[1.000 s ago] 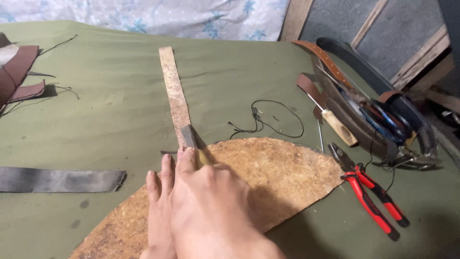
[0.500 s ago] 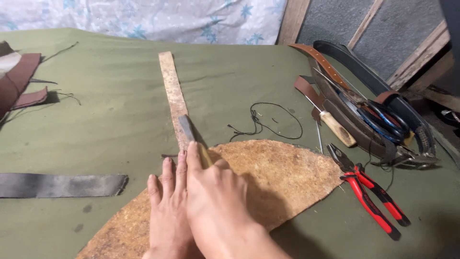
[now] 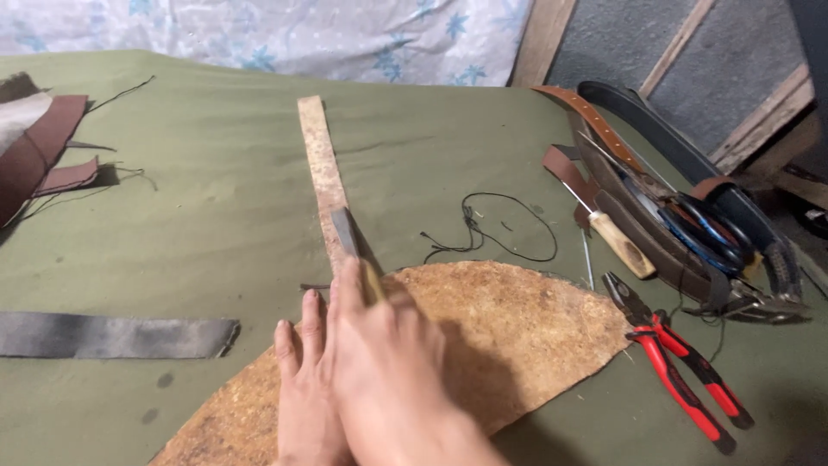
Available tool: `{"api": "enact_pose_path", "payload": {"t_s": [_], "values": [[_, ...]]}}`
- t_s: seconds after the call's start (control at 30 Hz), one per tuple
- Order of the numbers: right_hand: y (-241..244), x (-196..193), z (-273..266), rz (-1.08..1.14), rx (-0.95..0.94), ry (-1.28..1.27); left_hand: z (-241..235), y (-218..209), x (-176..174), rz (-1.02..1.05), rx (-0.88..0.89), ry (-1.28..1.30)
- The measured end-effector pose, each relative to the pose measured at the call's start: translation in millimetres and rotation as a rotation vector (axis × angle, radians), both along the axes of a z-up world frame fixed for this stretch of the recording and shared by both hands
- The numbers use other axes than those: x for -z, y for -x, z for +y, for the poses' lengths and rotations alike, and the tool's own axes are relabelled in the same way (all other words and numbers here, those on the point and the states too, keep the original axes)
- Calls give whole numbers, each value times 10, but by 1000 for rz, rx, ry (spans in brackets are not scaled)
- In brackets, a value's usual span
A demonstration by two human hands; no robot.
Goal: The person uses a wooden-handled leather skiving knife to shave the edge of a long, thin strip of light-brown leather. They hold the strip steady with the left hand and draw the blade along its length repeatedly, then lift and inspect the thinned edge.
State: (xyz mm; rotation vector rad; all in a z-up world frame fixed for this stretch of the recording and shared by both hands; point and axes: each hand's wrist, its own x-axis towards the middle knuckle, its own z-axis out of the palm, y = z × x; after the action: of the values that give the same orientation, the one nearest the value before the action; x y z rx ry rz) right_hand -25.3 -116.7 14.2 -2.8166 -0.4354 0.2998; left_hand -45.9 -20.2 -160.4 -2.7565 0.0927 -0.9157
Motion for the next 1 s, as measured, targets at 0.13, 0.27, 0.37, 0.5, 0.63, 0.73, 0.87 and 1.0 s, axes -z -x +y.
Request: {"api": "enact_pose_path", "payload": {"t_s": [0.13,0.27,0.37,0.5,0.63,0.73,0.87,1.0], "values": [[129,-4,-35,152,-9,52,-44,25,-153,27,-28,12],[-175,-402,100,289,73,27,-64,83,-224,-29,-7,-56],[-288,-212,136,161,32,-52,-59,81,-182,-25,12,-64],[43,-84,47,76,-21,-67,-33,26,-151,-15,37,56],[-15,-181,61,189,6,66,-60,68,-171,-22,18,70],[-195,-239,138,159,7,60,-32,58,-33,-6,29,16],[-89,-35,89,95,16,-102,51,47,111,100,48,61],[127,35,10,177,-64,75,-35,38,-50,21,-71,-50]]}}
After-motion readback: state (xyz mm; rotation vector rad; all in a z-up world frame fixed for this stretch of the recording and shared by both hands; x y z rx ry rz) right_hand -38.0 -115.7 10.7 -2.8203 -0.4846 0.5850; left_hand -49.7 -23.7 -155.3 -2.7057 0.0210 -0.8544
